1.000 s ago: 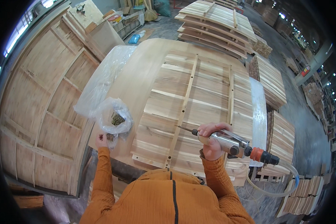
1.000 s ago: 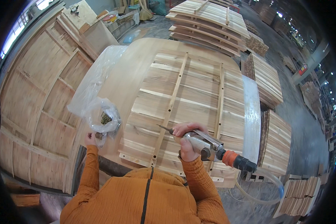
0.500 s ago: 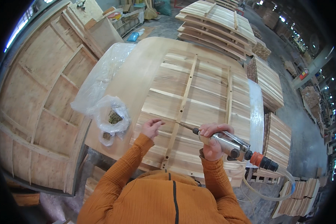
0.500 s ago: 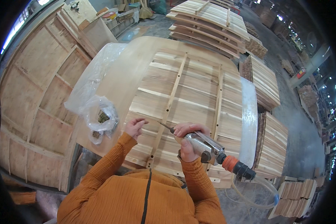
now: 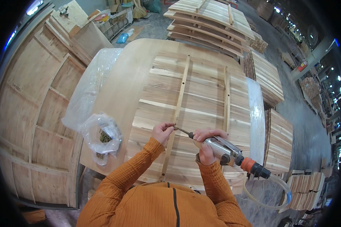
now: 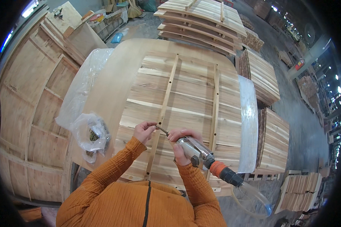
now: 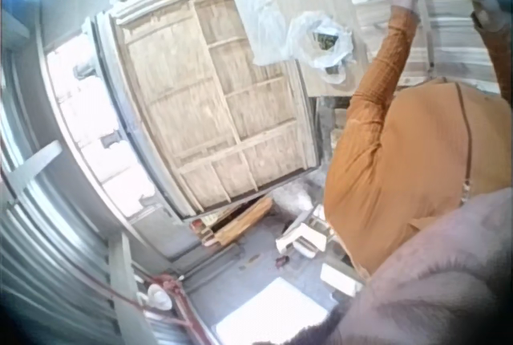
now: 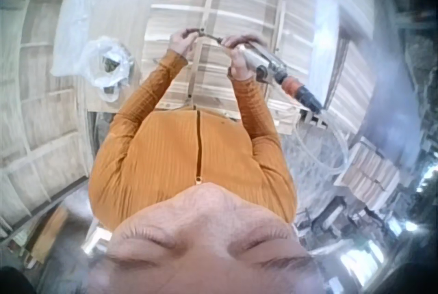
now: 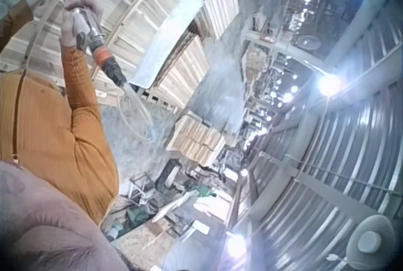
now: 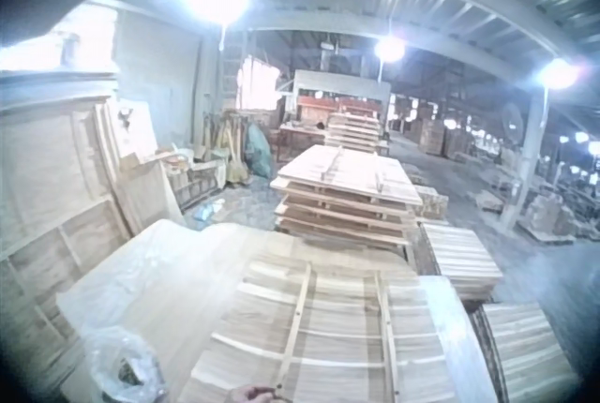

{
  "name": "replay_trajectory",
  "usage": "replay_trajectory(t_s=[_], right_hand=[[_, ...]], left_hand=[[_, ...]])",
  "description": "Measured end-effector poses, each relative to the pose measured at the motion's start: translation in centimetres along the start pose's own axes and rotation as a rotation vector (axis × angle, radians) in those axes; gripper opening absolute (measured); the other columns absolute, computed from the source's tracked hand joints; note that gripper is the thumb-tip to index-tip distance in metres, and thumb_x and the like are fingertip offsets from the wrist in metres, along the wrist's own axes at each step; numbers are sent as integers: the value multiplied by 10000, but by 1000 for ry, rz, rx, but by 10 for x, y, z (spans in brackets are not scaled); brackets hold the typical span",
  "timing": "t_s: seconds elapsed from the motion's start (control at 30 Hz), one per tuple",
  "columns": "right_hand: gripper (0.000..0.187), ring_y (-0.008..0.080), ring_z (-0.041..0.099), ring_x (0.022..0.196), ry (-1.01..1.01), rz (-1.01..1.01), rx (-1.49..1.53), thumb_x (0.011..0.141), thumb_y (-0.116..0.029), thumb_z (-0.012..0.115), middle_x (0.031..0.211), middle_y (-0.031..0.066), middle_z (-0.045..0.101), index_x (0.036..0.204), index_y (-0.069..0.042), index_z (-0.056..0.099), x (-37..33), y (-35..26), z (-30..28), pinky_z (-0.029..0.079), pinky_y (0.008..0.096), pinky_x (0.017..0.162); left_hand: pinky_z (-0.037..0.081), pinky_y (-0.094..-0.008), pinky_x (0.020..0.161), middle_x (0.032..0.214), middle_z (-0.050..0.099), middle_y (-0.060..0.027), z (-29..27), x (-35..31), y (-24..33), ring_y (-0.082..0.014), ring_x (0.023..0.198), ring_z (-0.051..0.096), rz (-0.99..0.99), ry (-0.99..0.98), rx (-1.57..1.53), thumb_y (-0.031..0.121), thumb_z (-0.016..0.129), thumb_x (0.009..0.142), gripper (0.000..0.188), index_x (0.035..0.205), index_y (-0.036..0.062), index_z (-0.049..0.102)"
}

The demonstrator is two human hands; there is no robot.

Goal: The person uses a pneumatic screwdriver to fasten screws into a wooden panel frame. They then lift the panel, flip it over, and continue fastening screws into the opposite side before placing it back down.

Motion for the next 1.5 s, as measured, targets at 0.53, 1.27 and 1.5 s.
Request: replay_trajectory(t_s=[0.53,1.27,1.5], right_hand=[[267,87,534,670,55,171,-137,723,-3,578,732,25,541,967,-8,470,180,189,-30,452,222,600],[230,96,551,596,-89,261,-459,736,-41,583,720,11,534,952,-18,505,199,314,-46,462,238,559],[295,71,507,630,-85,209,-302,706,-84,627,733,-6,542,972,-5,528,197,250,-16,442,234,583]], left_hand=[[187,-212,311,500,342,39,31,212,19,-53,339,238,-292,-274,-128,33,427,790,496,1260,194,430],[484,-209,627,962,582,-135,-26,205,-23,-132,812,566,-281,104,-559,102,476,868,332,1156,-39,393],[493,-231,585,855,602,-98,-49,150,-38,-129,666,574,-300,53,-474,137,488,884,163,986,11,508]])
Point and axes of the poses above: each hand's wrist, its own x-axis towards the middle knuckle, its own z-axis out of the palm, y = z × x, the point moved 5 cm from there along x, towards the middle knuckle
